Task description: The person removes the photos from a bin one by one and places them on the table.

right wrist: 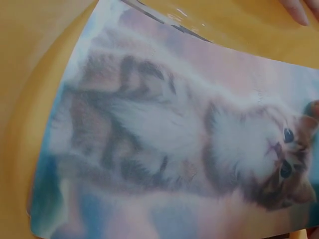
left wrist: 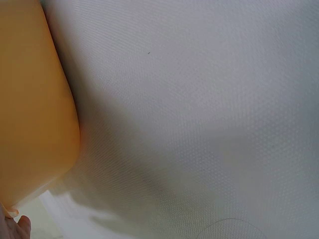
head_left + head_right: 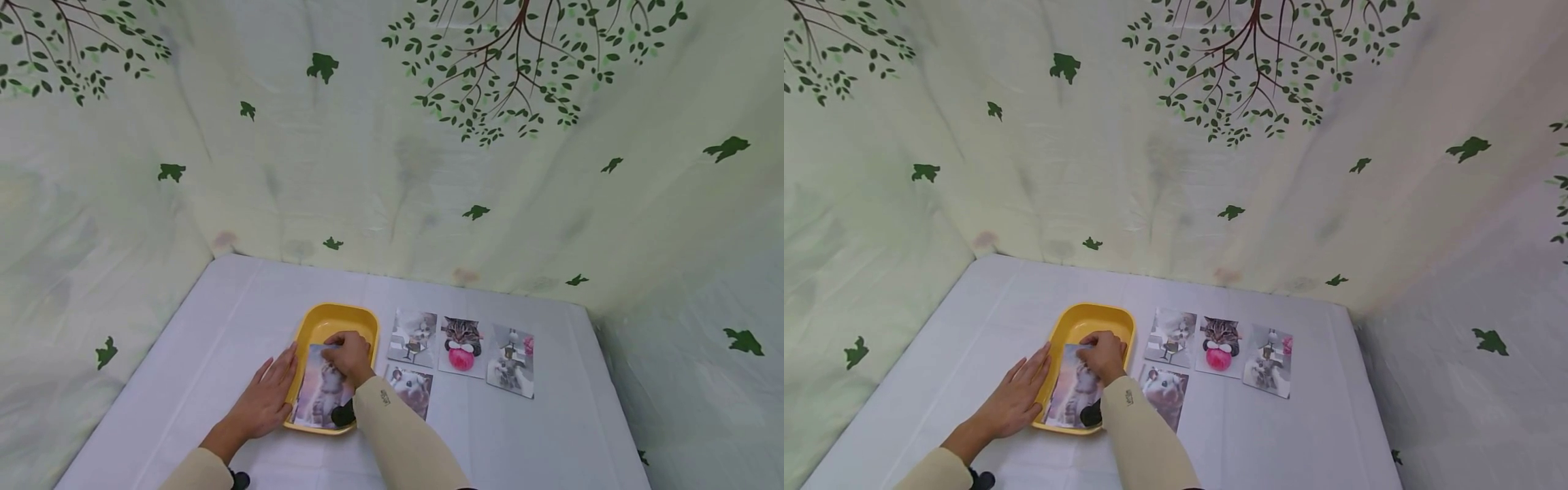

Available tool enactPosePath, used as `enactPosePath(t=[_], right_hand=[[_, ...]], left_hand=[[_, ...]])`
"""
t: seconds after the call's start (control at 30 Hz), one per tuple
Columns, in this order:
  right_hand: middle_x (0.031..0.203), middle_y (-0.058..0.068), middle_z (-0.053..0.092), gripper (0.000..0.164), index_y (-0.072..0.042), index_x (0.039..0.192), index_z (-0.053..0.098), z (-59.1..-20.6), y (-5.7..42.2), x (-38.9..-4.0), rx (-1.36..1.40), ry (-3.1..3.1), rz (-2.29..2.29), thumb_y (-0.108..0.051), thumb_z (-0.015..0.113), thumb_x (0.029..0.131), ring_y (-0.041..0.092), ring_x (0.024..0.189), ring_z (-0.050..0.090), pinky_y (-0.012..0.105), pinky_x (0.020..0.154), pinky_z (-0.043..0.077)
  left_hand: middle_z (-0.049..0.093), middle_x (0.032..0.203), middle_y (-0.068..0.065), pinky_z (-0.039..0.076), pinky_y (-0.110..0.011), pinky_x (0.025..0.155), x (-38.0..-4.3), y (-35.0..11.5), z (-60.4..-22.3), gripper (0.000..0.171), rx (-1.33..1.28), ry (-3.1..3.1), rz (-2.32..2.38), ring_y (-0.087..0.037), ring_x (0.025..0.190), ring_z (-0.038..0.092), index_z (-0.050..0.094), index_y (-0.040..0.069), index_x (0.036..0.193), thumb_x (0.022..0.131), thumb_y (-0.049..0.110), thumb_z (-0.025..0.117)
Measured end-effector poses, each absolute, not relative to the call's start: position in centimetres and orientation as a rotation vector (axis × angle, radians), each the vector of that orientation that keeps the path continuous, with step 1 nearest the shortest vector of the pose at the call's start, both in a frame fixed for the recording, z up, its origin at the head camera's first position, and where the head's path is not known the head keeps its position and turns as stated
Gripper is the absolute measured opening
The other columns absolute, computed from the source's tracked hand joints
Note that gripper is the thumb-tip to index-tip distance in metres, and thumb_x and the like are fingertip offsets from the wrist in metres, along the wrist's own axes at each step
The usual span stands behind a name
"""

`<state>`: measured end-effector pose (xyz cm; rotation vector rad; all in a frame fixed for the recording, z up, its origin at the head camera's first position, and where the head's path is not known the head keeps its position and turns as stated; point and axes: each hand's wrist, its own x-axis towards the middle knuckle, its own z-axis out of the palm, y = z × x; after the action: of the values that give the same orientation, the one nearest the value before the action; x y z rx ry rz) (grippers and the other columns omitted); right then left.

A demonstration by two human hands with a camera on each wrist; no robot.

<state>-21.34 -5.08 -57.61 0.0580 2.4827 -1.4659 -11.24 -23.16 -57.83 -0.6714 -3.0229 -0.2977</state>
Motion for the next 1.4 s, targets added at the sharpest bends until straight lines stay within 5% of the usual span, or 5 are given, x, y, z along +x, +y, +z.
enactPosePath(t=[0.4,0.67,0.87,1.4], right_hand=[[0.074,-0.011,0.063,0.006,-0.020,0.076,0.074,-57.4,-4.5,-21.1,0.035,2.519,-1.463,-0.022,0.079,0.078,0.016,0.089,0.050,0.039,0.091,0.040],[0.078,-0.010,0.064,0.008,-0.015,0.084,0.073,-55.2,-3.6,-22.1,-0.205,2.567,-1.493,-0.022,0.075,0.083,0.005,0.072,0.054,0.022,0.070,0.048],[0.080,-0.001,0.065,0.010,-0.007,0.089,0.072,-52.7,-1.9,-23.4,-0.364,2.474,-1.612,-0.017,0.070,0.087,0.008,0.065,0.055,0.023,0.060,0.048],[0.090,0.010,0.070,0.015,-0.002,0.094,0.073,-44.8,4.5,-24.6,-0.500,2.489,-1.845,-0.014,0.071,0.086,0.015,0.078,0.062,0.027,0.070,0.050]], left_hand=[[0.011,0.159,-0.015,0.021,-0.055,0.109,-11.2,-22.9,-58.1,0.076,-0.696,-2.977,-0.319,-0.030,0.141,0.018,0.034,-0.012,0.142,0.079,0.020,0.061],[0.011,0.159,-0.015,0.019,-0.050,0.111,-11.3,-23.1,-58.2,0.074,-0.724,-2.920,-0.310,-0.027,0.144,0.014,0.035,-0.013,0.141,0.079,0.019,0.059],[0.012,0.158,-0.017,0.019,-0.053,0.111,-11.4,-22.9,-57.9,0.076,-0.695,-2.990,-0.303,-0.032,0.141,0.018,0.035,-0.012,0.142,0.079,0.021,0.061],[0.010,0.159,-0.016,0.013,-0.053,0.114,-11.3,-22.8,-57.3,0.075,-0.620,-3.111,-0.291,-0.032,0.144,0.014,0.030,-0.010,0.145,0.083,0.024,0.056]])
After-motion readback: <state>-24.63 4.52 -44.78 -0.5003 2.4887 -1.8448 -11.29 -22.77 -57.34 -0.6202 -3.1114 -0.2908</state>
